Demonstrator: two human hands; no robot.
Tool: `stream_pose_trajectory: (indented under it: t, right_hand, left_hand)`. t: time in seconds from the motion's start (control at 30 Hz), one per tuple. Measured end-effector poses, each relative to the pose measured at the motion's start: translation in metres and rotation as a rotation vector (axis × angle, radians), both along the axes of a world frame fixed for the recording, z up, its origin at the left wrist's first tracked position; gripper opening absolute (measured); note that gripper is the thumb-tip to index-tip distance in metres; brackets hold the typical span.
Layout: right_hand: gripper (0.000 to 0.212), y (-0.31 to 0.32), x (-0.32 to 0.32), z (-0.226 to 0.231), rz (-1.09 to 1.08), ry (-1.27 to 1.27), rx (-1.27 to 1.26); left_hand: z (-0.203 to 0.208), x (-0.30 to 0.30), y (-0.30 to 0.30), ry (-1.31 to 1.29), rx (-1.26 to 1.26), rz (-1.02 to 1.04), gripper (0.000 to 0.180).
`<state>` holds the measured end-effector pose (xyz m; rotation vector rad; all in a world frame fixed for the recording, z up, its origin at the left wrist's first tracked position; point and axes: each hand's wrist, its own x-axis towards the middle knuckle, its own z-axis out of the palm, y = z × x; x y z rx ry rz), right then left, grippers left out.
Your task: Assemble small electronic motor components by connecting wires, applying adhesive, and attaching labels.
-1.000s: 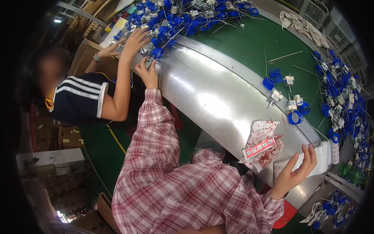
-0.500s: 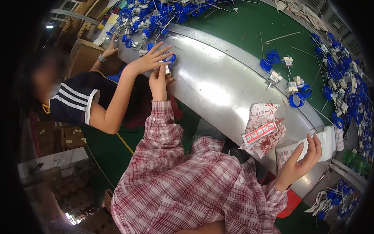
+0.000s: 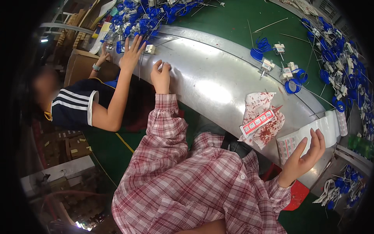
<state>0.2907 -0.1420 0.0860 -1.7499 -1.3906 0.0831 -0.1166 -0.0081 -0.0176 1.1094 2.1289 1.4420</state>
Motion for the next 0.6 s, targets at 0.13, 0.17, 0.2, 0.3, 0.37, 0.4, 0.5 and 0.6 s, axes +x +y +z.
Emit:
stream_pose_trajectory:
  t: [0.13,0.17,0.2,0.3,0.37,0.4,0.5,0.6]
  right_hand:
    - [0.029,-0.004,0.003,0.003,0.003,0.095,0.116]
    - [0.032,-0.003,0.000,0.003,-0.007,0.166,0.143]
    - [0.033,-0.002,0.001,0.000,0.020,0.224,0.178]
    - [0.031,-0.007,0.006,-0.009,0.025,0.338,0.214]
    - [0.028,-0.016,0.008,-0.010,0.028,0.398,0.203]
    - [0.027,-0.021,0.009,-0.010,0.057,0.344,0.066]
    - [0.025,-0.019,0.000,-0.010,0.271,0.176,-0.143]
    - [0.035,-0.005,-0.016,-0.038,0.466,0.110,-0.117]
  left_hand:
    - [0.025,0.049,-0.018,0.109,0.156,-0.105,0.029]
    - [0.040,0.069,-0.031,0.123,0.211,-0.191,0.027]
    - [0.047,0.090,-0.043,0.210,0.217,-0.285,0.025]
    - [0.064,0.147,-0.071,0.183,0.146,-0.545,0.021]
    - [0.068,0.185,-0.090,0.281,0.150,-0.725,0.020]
    - [0.071,0.203,-0.102,0.241,0.165,-0.782,0.022]
    - [0.072,0.239,-0.126,0.494,0.057,-0.938,0.041]
    - [0.058,0.249,-0.131,0.687,-0.079,-0.950,0.053]
